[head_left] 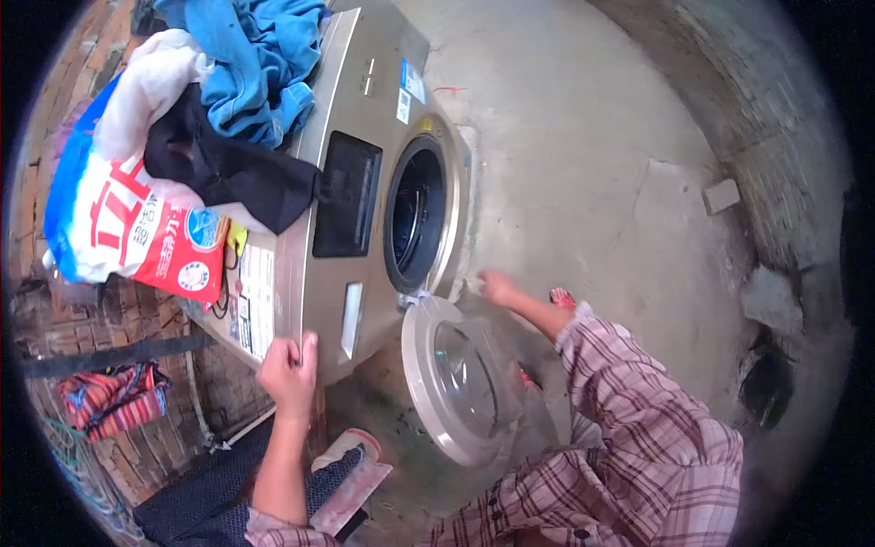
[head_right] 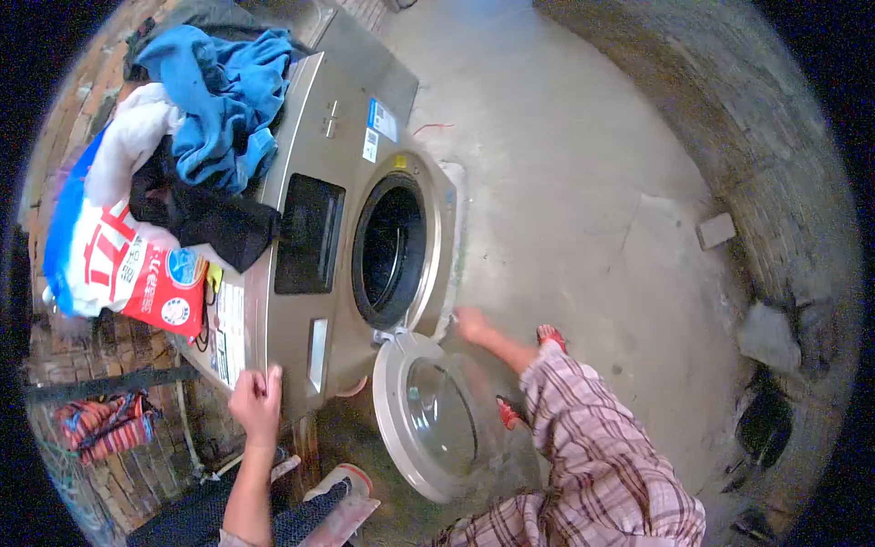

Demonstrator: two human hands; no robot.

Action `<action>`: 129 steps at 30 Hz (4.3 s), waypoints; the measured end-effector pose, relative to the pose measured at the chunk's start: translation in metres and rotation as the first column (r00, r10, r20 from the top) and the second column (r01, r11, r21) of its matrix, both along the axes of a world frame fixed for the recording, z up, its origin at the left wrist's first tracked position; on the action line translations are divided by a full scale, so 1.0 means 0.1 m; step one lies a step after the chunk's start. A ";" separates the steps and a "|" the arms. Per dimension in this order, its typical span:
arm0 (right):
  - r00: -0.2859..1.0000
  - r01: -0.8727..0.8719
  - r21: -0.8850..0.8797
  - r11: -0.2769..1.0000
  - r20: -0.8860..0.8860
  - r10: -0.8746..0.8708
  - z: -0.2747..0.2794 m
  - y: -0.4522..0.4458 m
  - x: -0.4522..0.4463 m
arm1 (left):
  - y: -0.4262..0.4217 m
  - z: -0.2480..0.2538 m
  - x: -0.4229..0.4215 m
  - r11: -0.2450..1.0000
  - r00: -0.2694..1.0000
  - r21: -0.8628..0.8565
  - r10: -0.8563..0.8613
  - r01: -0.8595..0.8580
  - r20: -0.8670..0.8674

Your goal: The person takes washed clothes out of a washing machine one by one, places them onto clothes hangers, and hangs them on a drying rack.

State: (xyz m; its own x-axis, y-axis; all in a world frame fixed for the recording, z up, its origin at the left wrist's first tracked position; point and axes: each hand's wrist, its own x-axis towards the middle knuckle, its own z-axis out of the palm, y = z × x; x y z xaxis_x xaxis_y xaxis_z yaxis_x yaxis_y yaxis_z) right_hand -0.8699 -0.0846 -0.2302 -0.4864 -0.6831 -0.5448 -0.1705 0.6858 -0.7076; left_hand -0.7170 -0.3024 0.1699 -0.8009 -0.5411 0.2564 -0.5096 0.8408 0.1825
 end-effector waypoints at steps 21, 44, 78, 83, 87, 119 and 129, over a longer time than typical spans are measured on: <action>0.827 -0.490 -0.242 0.837 -0.435 0.358 -0.83 -2.95 -1.48 | -0.10 0.03 0.08 0.999 0.969 -0.032 0.034 -0.027 0.244; 0.951 -0.109 -0.145 0.983 -0.305 0.061 -0.77 -2.26 -0.78 | -0.13 0.03 0.10 1.000 0.977 -0.022 -0.012 0.017 0.213; -0.023 0.525 -0.663 0.534 0.616 0.788 4.50 1.22 0.22 | 2.17 -0.11 0.31 0.832 0.987 0.541 -0.161 0.124 0.021; 0.144 0.455 -0.810 0.370 0.477 0.867 5.41 1.19 0.79 | 2.59 0.13 0.97 0.374 0.909 0.918 0.324 0.131 -0.262; -0.028 0.711 -0.620 0.332 0.447 0.894 6.02 0.82 0.88 | 2.54 0.74 1.60 0.215 0.658 0.902 0.624 0.374 -0.422; 0.421 -0.665 -0.734 -0.140 -0.523 0.741 6.75 0.95 4.50 | 3.81 3.40 5.05 0.484 0.174 0.727 0.762 0.487 -0.623; 0.150 -0.503 -0.863 0.039 -0.043 0.988 6.69 0.66 4.75 | 3.88 3.22 5.57 0.476 0.575 0.877 0.700 0.065 -0.423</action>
State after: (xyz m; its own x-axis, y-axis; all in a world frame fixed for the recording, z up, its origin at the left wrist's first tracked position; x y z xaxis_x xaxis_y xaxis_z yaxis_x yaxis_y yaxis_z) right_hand -0.3945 -0.0184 0.4384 0.7343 -0.5894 0.3367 0.2313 -0.2490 -0.9405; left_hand -0.1597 0.0860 0.4917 -0.2865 -0.9549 -0.0776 -0.0899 -0.0538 0.9945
